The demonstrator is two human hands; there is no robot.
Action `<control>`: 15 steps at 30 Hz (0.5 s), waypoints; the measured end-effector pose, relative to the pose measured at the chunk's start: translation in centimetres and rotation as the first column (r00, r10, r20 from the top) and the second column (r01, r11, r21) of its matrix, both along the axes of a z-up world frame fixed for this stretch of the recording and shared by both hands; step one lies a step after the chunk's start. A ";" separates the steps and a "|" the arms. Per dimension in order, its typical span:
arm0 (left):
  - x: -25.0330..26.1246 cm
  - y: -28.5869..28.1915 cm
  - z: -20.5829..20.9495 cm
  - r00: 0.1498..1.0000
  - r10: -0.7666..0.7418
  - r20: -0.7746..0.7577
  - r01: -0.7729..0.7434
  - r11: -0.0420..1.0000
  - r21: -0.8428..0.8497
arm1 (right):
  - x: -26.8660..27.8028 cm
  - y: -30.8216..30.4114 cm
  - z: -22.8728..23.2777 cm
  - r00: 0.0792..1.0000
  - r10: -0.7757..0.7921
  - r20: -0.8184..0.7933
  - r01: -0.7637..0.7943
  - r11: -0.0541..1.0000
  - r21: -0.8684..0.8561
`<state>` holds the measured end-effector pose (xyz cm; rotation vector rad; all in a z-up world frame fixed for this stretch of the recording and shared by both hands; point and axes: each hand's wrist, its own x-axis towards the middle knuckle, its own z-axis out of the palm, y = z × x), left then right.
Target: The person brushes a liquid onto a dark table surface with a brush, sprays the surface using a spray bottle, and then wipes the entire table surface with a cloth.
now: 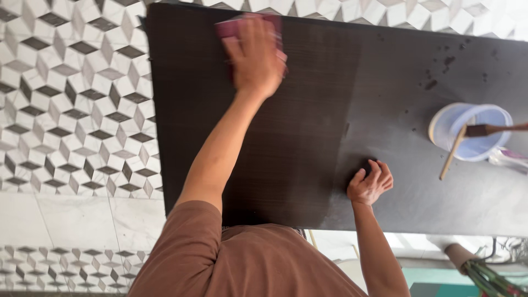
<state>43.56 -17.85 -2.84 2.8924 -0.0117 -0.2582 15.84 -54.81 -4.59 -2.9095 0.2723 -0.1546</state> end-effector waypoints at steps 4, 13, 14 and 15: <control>2.1 -4.4 -0.6 0.852 -0.507 0.129 0.523 0.837 -0.163 | -0.2 -0.8 -0.3 0.999 -0.033 -0.004 0.033 0.999 0.021; 4.8 -5.3 0.6 0.551 -0.826 0.120 0.833 0.554 -0.013 | 0.5 -0.8 0.5 0.998 -0.020 0.054 0.018 0.999 0.044; 5.9 -5.9 0.2 0.641 -0.759 0.109 0.766 0.641 -0.046 | 0.4 -0.8 0.5 0.998 -0.014 0.056 0.012 0.999 0.037; 7.4 -6.6 -0.2 0.723 -0.684 0.093 0.690 0.719 -0.079 | 0.3 -0.9 0.6 0.999 -0.022 0.040 0.020 0.999 0.044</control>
